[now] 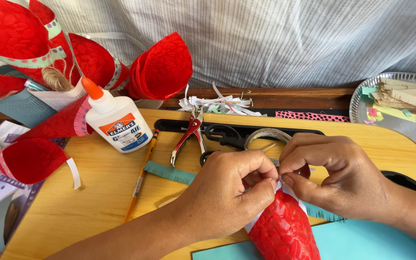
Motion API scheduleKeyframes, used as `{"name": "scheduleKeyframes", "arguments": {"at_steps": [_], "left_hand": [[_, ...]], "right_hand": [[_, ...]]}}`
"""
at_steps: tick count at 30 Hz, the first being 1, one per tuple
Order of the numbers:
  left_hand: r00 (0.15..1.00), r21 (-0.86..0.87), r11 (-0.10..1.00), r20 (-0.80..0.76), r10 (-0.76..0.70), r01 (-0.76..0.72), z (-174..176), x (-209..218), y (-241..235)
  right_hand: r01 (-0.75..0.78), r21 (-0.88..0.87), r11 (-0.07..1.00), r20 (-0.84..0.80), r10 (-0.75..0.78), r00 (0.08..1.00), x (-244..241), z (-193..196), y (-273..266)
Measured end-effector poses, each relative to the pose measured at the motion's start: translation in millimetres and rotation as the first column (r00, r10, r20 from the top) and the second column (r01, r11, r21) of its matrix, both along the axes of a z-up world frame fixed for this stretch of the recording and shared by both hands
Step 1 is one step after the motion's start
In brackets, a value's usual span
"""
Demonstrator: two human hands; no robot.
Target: Attaching a blue fringed paper strip to a red paper cone as part of a handcraft project.
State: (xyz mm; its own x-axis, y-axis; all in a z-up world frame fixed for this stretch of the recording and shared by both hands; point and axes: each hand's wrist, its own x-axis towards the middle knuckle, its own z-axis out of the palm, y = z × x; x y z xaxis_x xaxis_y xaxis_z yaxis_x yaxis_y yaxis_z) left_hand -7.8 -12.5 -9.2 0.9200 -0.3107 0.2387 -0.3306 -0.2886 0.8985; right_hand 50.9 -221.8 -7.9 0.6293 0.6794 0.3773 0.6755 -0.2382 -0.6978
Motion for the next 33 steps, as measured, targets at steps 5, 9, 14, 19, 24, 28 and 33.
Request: {"name": "scheduleKeyframes", "arguments": {"at_steps": [5, 9, 14, 19, 24, 28, 33], "left_hand": [[0.993, -0.036, 0.999, -0.120, 0.009, -0.013, 2.1, 0.9, 0.3], [0.981, -0.170, 0.985, -0.194, -0.009, -0.025, -2.5, 4.8, 3.6], [0.979, -0.290, 0.956, -0.204, -0.009, -0.052, -1.0, 9.7, 7.8], [0.972, -0.467, 0.881, -0.230, -0.040, -0.075, 10.0, 15.1, 16.4], [0.994, -0.390, 0.915, -0.001, 0.110, -0.102, 28.3, 20.6, 32.7], [1.000, -0.452, 0.892, 0.015, 0.024, -0.015, 43.7, 16.0, 38.7], [0.993, -0.605, 0.796, -0.100, -0.058, -0.014, 55.4, 8.5, 32.5]], "right_hand": [[0.022, 0.021, 1.000, 0.034, -0.023, 0.999, 0.8, 0.6, -0.5], [0.057, 0.084, 0.995, -0.011, -0.056, 0.998, 5.9, -1.2, -6.6], [0.087, 0.292, 0.952, -0.235, -0.017, 0.972, 29.7, -15.1, -22.7], [0.163, 0.571, 0.805, -0.464, 0.152, 0.873, 51.6, -7.7, -39.6], [0.088, 0.802, 0.591, -0.464, 0.524, 0.714, 49.6, 15.5, -55.5], [-0.060, 0.827, 0.559, -0.336, 0.577, 0.745, 59.8, 12.4, -65.9], [0.363, 0.317, 0.876, 0.036, -0.394, 0.918, 55.1, 12.6, -53.2]]}}
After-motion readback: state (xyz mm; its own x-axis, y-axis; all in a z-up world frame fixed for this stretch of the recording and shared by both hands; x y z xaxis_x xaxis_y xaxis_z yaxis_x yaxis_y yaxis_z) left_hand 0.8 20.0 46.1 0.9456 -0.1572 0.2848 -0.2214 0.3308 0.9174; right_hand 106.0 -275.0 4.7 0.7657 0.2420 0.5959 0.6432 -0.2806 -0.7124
